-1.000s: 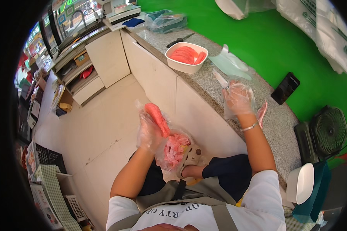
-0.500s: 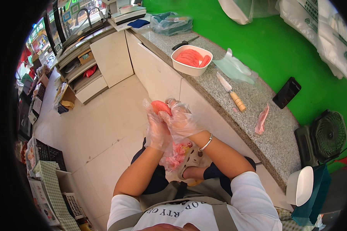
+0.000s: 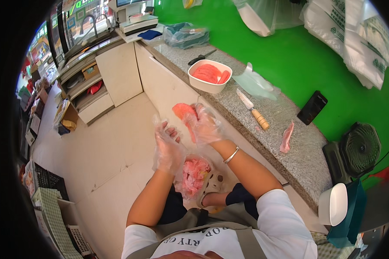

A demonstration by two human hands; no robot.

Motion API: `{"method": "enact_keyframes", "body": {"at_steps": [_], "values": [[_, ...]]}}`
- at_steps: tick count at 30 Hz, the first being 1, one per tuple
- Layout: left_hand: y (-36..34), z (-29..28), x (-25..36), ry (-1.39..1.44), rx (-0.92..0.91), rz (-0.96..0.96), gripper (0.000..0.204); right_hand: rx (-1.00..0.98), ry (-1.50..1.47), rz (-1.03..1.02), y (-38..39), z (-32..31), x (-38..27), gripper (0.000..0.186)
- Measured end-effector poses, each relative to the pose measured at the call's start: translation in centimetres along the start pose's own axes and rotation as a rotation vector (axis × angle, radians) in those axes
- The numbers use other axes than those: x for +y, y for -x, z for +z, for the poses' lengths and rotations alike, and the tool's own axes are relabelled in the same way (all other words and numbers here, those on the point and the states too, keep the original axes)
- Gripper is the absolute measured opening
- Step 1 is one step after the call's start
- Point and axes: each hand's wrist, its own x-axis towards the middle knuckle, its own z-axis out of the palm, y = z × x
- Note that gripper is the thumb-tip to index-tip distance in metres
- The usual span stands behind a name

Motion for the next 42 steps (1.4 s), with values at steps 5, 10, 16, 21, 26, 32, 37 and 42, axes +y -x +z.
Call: {"method": "enact_keyframes", "body": {"at_steps": [5, 10, 16, 21, 26, 32, 37, 42], "values": [[0.4, -0.7, 1.4, -0.077, 0.025, 0.061, 0.042, 0.353, 0.295, 0.151, -5.8, -4.6, -2.2, 0.039], [1.3, -1.3, 0.7, -0.084, -0.083, 0.004, 0.041, 0.0, 1.242, 0.198, -15.8, -8.4, 1.7, 0.039], [2.2, -1.3, 1.4, -0.188, -0.124, 0.01, 0.044, 0.0, 1.168, 0.315, -19.7, -6.3, 2.6, 0.043], [2.5, -1.3, 1.4, -0.182, -0.147, -0.006, 0.046, 0.231, 0.92, 0.363, -22.3, -5.9, 7.5, 0.043], [2.4, -1.4, 2.2, -0.161, -0.119, -0.047, 0.047, 0.023, 1.086, 0.381, -20.1, -4.5, 1.8, 0.044], [2.1, -1.8, 1.5, -0.144, -0.15, -0.032, 0.045, 0.036, 0.972, 0.377, -20.6, -5.2, 2.1, 0.046], [2.4, -1.3, 1.5, -0.201, -0.135, -0.089, 0.041, -0.023, 0.674, 0.276, -25.0, -9.2, 8.5, 0.031], [2.1, -1.6, 1.7, -0.172, -0.124, -0.101, 0.04, 0.044, 0.351, 0.364, -22.2, -11.5, 4.0, 0.021]]}}
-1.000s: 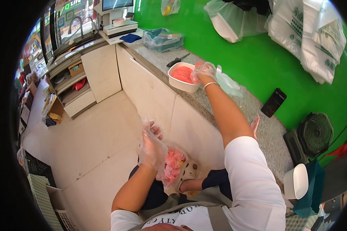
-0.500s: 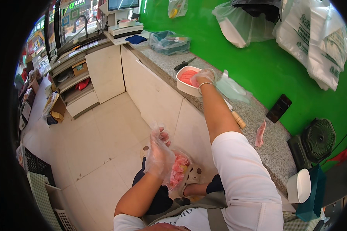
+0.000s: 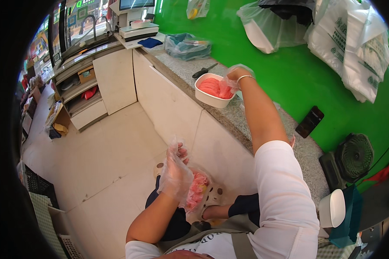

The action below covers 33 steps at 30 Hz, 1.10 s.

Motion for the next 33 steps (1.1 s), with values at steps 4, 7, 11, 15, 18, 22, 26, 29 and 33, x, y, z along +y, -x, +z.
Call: {"method": "enact_keyframes", "body": {"at_steps": [4, 7, 11, 15, 18, 22, 26, 29, 33], "values": [[0.5, 0.1, 0.6, -0.008, -0.006, -0.022, 0.038, -0.212, -0.137, 0.101, 0.3, -0.6, -0.4, 0.016], [0.0, -0.3, -0.3, 0.017, -0.033, -0.029, 0.036, -0.14, 0.54, -0.122, -3.1, -0.3, 1.2, 0.025], [0.5, -0.1, 0.4, 0.007, -0.024, -0.127, 0.035, 0.142, 0.979, -0.32, -4.8, 0.3, 1.0, 0.037], [0.8, -0.3, 0.8, -0.039, -0.036, -0.103, 0.035, 1.149, 0.284, -0.468, -2.1, -0.7, -3.0, 0.05], [1.6, 0.4, 1.5, -0.243, 0.069, 0.066, 0.029, 1.264, -0.215, -0.276, -0.2, 1.4, -4.5, 0.058], [2.2, -1.0, 2.0, -0.848, -0.023, 1.046, 0.022, 1.017, 0.049, -0.52, 4.2, 17.1, -10.0, 0.054], [3.7, -0.5, 1.5, -1.041, -0.008, 1.103, 0.018, 1.184, 0.176, -0.564, 1.1, 14.6, -8.3, 0.051], [1.9, -1.7, 0.8, -0.862, -0.034, 0.889, 0.018, 1.039, 0.11, -0.68, 3.3, 13.0, -7.1, 0.048], [1.7, -1.2, -1.8, -0.385, -0.108, 0.725, 0.024, 0.057, -0.151, -1.003, 13.3, 16.5, 0.3, 0.044]]}}
